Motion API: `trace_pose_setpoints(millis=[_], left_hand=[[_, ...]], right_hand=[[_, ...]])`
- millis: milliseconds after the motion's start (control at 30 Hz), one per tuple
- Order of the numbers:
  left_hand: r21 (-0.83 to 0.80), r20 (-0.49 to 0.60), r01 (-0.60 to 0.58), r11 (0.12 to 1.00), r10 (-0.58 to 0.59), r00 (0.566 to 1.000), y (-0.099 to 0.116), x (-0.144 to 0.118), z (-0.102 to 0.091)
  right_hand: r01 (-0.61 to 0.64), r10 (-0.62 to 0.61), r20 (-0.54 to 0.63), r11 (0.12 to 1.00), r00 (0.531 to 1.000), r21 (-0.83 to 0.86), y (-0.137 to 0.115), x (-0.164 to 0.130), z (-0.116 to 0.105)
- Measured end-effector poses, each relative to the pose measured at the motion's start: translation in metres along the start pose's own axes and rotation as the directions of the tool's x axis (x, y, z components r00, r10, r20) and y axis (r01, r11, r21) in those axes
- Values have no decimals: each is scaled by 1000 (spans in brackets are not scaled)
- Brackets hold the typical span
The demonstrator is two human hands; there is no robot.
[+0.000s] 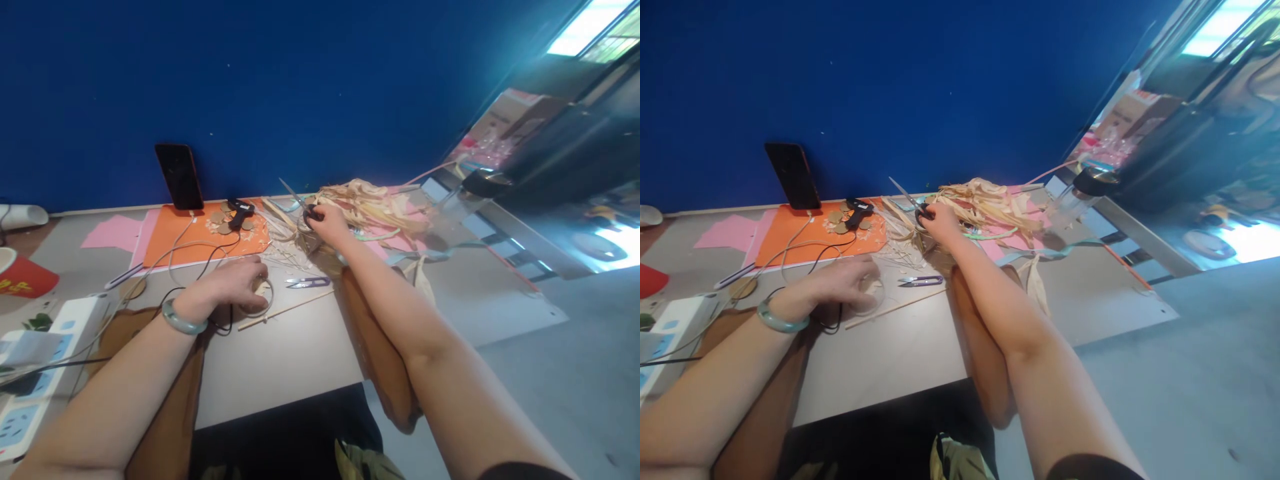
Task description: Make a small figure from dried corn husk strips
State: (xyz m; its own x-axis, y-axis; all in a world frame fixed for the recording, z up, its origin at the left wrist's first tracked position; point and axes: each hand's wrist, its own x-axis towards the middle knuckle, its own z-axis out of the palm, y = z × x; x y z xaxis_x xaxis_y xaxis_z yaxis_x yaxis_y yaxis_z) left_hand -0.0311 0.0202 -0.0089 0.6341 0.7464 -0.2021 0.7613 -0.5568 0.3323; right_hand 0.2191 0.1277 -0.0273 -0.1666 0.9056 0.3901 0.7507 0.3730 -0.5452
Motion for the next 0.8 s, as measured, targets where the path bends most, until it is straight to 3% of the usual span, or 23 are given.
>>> trace_pose_setpoints(millis=[233,367,500,800], left_hand=[[22,-38,42,999,-41,998,3,5,1],[32,-163,67,997,-61,985,-2,13,8],[21,-236,52,998,-46,971,-8,20,17],[-170,-341,33,985,-91,936,-13,24,21]], right_hand=[[113,-107,117,992,987,-50,-1,-2,15],[233,-190,270,963,944,-135,-7,-6,20],[257,-164,371,941,914,-219,-10,-11,25],[225,-151,321,952,935,-208,-11,-8,29]])
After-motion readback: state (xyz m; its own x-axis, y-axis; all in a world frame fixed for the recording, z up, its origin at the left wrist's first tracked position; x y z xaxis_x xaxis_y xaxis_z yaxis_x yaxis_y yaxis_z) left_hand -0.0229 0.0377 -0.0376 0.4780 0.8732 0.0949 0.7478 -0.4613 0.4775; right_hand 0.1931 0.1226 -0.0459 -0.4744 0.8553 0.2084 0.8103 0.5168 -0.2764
